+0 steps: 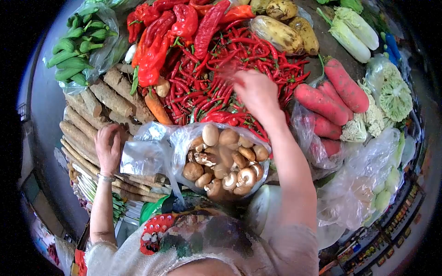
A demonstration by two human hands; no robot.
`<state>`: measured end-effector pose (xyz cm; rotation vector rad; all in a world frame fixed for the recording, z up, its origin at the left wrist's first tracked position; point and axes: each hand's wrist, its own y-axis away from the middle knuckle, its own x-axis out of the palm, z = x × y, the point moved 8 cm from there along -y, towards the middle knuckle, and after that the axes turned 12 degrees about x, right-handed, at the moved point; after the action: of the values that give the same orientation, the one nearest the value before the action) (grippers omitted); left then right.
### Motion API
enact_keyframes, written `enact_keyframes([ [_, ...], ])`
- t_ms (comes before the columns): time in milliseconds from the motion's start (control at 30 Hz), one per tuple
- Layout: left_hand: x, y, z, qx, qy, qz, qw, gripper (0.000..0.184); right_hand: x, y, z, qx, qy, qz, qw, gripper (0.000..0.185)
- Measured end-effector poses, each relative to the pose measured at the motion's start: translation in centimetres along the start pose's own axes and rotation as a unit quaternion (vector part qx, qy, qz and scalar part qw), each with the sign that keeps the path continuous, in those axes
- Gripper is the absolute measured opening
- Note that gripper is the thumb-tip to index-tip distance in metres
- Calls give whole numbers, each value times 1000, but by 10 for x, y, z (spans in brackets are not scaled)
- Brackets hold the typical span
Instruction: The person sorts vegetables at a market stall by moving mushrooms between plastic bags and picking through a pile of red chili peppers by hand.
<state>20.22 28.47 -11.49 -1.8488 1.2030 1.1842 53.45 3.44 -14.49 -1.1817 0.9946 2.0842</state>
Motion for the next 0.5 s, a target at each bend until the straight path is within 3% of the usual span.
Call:
enact_keyframes([
  [33,0,0,0,-1,-3,-1,1000,19,-14,4,-3,-14,-28,-58,998,23],
  [67,0,0,-1,-1,-5,-3,1000,19,-20,7,-6,8,-60,-48,997,23],
  [133,1,0,1,-8,-7,3,1000,19,-19,11,4,-50,-129,-62,988,22],
  [200,2,0,3,-10,-7,6,1000,20,-8,18,25,-66,-118,-15,991,21],
  [267,2,1,3,-14,-1,10,1000,20,3,22,41,-47,-74,38,995,23],
  [400,0,1,1,-1,8,-1,1000,22,-5,29,38,-16,-88,48,995,22],
  [467,1,2,2,-7,16,-5,1000,22,-17,28,11,-28,-147,-24,988,20],
  [500,1,1,2,-7,15,0,1000,22,-28,29,-3,16,-177,-25,984,19],
])
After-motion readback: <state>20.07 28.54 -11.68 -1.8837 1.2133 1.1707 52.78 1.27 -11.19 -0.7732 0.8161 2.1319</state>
